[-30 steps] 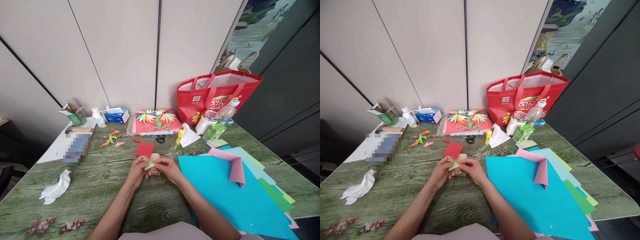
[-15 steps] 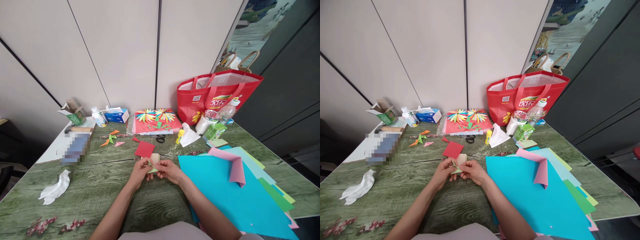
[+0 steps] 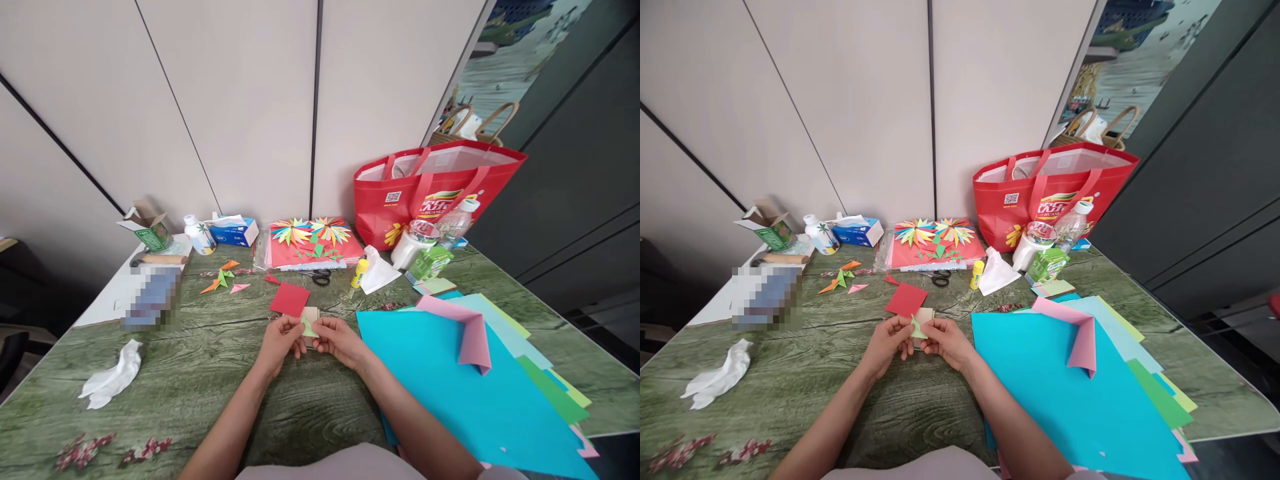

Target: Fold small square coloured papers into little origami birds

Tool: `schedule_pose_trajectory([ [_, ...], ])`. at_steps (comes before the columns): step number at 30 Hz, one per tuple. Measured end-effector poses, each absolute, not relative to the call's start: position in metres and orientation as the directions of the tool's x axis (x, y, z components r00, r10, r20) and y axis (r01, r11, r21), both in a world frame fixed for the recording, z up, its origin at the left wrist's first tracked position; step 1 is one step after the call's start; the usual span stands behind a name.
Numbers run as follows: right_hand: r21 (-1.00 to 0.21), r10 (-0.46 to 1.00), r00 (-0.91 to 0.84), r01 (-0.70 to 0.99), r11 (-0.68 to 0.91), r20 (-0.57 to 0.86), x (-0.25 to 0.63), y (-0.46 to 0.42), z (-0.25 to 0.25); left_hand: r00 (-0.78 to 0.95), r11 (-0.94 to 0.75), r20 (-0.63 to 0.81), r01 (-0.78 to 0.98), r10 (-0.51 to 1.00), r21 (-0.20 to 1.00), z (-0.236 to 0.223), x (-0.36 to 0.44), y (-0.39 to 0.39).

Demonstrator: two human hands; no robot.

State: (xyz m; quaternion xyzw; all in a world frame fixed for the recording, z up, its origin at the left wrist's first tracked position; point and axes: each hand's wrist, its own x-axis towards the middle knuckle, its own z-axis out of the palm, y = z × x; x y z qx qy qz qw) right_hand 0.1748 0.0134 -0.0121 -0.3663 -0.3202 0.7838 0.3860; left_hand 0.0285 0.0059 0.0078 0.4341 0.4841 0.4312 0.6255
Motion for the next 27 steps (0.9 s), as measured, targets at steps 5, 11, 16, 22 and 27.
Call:
schedule_pose_trajectory([
  [5, -0.779, 0.825, -0.465, -0.367, -0.509, -0.320, 0.173, 0.012, -0.014, 0.150, 0.252, -0.233, -0.117, 0.961, 0.961, 0.009, 0.029, 0.005],
  [11, -0.835, 0.863, -0.420, -0.337, -0.434, -0.279, 0.171, 0.011, -0.012, 0.183, 0.265, -0.244, -0.103, 0.952, 0.959, 0.011, 0.031, 0.003],
  [16, -0.961, 0.949, -0.271, -0.177, -0.214, -0.162, 0.166, 0.008, -0.014, 0.190, 0.273, -0.245, -0.138, 0.951, 0.952, 0.009, 0.032, 0.003],
  [22, -0.972, 0.976, -0.161, -0.164, -0.171, -0.145, 0.160, 0.007, -0.019, 0.153, 0.265, -0.241, -0.157, 0.958, 0.952, 0.008, 0.032, 0.004],
  [27, -0.934, 0.987, -0.152, -0.344, -0.098, -0.047, 0.160, 0.008, -0.016, 0.080, 0.235, -0.224, -0.184, 0.971, 0.954, 0.007, 0.030, 0.006],
])
